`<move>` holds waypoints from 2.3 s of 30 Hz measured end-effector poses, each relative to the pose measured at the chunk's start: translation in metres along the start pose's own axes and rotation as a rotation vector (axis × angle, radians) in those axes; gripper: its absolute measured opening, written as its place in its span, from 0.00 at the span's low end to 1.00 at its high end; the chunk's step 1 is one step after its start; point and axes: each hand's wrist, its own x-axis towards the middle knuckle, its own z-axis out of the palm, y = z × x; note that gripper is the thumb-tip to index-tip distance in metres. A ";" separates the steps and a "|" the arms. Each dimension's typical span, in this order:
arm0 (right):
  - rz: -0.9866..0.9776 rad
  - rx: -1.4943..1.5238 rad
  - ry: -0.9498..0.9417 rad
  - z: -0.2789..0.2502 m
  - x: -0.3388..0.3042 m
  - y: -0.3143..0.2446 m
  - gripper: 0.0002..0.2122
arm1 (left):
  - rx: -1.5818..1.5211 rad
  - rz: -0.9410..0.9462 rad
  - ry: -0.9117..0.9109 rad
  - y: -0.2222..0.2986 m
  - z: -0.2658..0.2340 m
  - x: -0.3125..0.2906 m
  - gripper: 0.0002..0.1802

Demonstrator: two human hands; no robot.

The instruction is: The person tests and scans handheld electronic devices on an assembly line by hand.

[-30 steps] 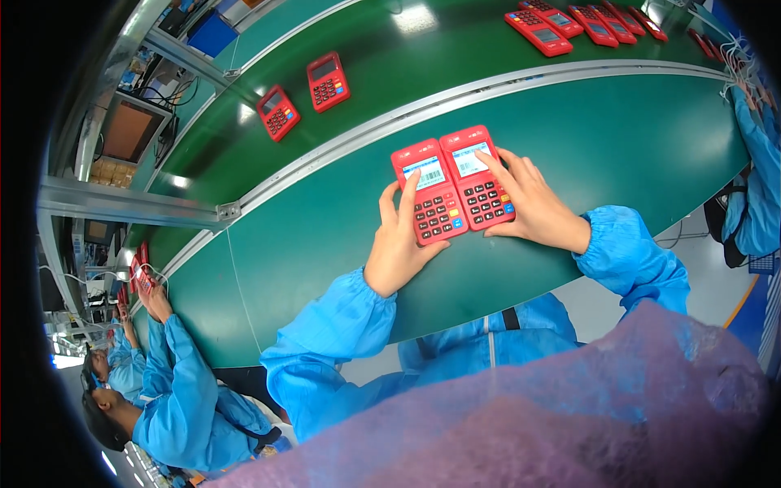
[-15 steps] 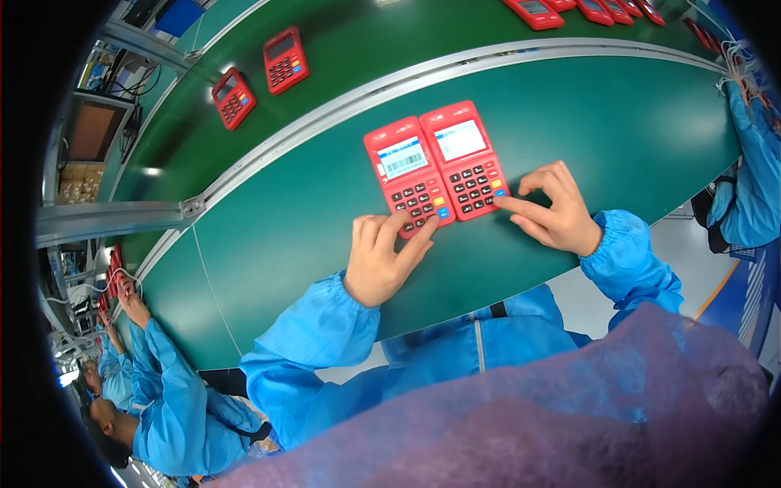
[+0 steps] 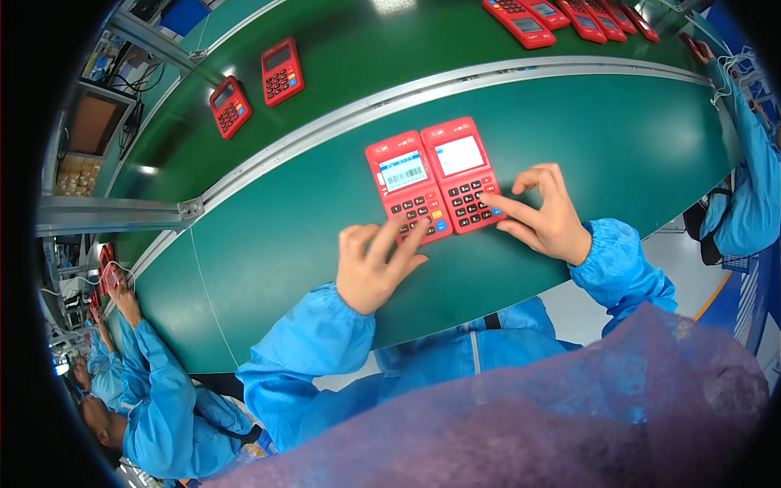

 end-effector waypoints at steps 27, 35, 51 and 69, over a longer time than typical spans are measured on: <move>-0.118 -0.005 0.049 0.008 0.001 0.011 0.13 | 0.051 0.026 -0.029 -0.004 0.009 0.004 0.23; -0.054 0.034 0.044 0.003 0.006 0.013 0.13 | -0.103 -0.093 -0.062 -0.007 0.008 0.009 0.28; -0.068 -0.077 0.034 0.007 0.015 0.007 0.14 | -0.095 -0.144 -0.142 -0.009 0.000 0.016 0.32; -0.155 -0.029 0.037 0.010 0.012 0.000 0.15 | -0.051 -0.061 -0.004 -0.005 -0.002 -0.005 0.24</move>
